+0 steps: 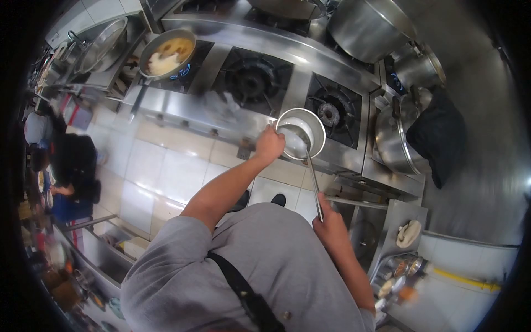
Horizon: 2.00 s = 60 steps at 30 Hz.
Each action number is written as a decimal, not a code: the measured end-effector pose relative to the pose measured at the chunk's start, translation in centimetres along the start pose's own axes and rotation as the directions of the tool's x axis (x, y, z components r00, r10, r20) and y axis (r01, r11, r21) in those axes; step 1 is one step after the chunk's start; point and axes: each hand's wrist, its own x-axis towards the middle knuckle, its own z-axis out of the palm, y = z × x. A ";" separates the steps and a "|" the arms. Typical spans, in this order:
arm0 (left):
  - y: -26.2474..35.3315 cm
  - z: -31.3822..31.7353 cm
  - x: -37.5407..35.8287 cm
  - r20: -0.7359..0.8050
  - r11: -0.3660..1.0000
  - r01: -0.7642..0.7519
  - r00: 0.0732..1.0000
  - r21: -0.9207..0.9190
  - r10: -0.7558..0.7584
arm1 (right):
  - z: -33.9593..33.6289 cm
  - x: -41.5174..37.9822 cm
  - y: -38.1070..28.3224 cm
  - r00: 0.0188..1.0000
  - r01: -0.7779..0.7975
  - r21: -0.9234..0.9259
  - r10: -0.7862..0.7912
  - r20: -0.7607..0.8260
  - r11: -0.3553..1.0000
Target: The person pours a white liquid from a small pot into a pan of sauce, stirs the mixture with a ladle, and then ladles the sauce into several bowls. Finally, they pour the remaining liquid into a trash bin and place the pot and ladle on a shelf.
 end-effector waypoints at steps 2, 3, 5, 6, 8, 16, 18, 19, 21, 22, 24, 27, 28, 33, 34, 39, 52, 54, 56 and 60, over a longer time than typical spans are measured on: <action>0.0 -0.1 0.0 0.019 1.000 0.009 1.000 -0.004 -0.009 | 0.0 0.1 -0.2 1.000 -0.011 0.001 0.011 0.001 1.000; 0.1 -0.2 0.1 0.037 1.000 0.019 0.999 -0.008 -0.019 | 0.0 0.2 -0.4 1.000 -0.022 0.001 0.022 0.002 1.000; -0.1 0.0 0.2 0.038 1.000 0.021 0.999 0.006 -0.022 | 0.1 0.4 -0.5 1.000 -0.026 -0.008 0.026 -0.015 1.000; -0.1 0.2 0.3 0.039 1.000 0.025 0.999 0.019 -0.026 | 0.1 0.6 -0.5 0.999 -0.030 -0.019 0.029 -0.030 0.999; 0.1 -0.1 0.2 0.049 0.999 0.043 0.998 -0.003 -0.042 | 0.0 1.2 -0.6 0.998 -0.045 -0.038 0.044 -0.035 0.998; 0.4 -0.5 0.1 0.030 0.999 0.039 0.999 -0.006 -0.038 | -0.8 2.6 -1.0 0.986 -0.169 -0.060 0.169 -0.006 0.984; 0.0 -0.1 0.2 0.035 0.999 0.033 0.999 -0.001 -0.033 | -0.9 2.8 -1.1 0.982 -0.190 -0.116 0.191 -0.001 0.975; 0.0 -0.1 0.2 0.030 0.999 0.031 0.999 0.009 -0.031 | -0.9 2.8 -1.0 0.981 -0.195 -0.117 0.196 -0.003 0.974; -0.1 -0.1 0.2 0.029 1.000 0.021 0.999 -0.006 -0.021 | -0.7 2.9 -0.7 0.986 -0.165 -0.122 0.165 -0.012 0.979; -0.1 -0.2 0.2 0.037 1.000 0.021 0.999 0.008 -0.021 | -0.5 3.0 -0.3 0.986 -0.166 -0.124 0.166 -0.012 0.978; 0.1 -0.4 0.1 0.044 1.000 0.022 0.999 0.021 -0.023 | -0.2 2.9 0.7 0.997 -0.061 -0.091 0.056 -0.051 0.994; 0.3 -0.6 -0.1 0.025 1.000 0.023 0.999 0.006 -0.023 | -0.8 2.3 0.3 0.999 -0.033 -0.058 0.030 -0.045 0.998; 0.4 -0.6 -0.1 0.027 1.000 0.031 0.999 0.000 -0.031 | -1.0 2.0 0.0 0.999 -0.032 -0.060 0.030 -0.044 0.998; 0.4 -0.6 0.0 0.028 0.999 0.033 0.999 -0.009 -0.033 | -1.8 0.5 -1.0 0.986 -0.133 -0.051 0.137 0.090 0.990; 0.5 -0.6 0.0 0.031 0.999 0.042 0.999 -0.012 -0.041 | -1.8 0.2 -1.1 0.986 -0.133 -0.051 0.137 0.090 0.990; 0.4 -0.5 0.1 0.036 0.999 0.052 0.998 -0.009 -0.052 | -1.4 0.1 -0.7 0.996 -0.043 0.007 0.043 0.074 0.999; -0.3 0.3 0.5 -0.025 0.995 0.068 0.997 -0.068 -0.070 | 0.2 2.7 1.2 0.988 -0.144 -0.089 0.139 -0.060 0.986; -0.3 0.1 0.8 -0.055 0.988 0.087 0.994 -0.129 -0.095 | 0.4 2.1 1.7 0.986 -0.144 -0.100 0.134 -0.094 0.985; -0.1 -0.8 1.5 0.056 0.982 0.151 0.988 -0.115 -0.145 | 0.0 1.2 1.9 0.986 -0.137 -0.057 0.130 -0.103 0.989; 0.5 -1.5 3.3 0.094 0.979 0.165 0.984 -0.118 -0.154 | -0.5 0.3 3.5 0.977 -0.172 0.018 0.173 -0.122 0.985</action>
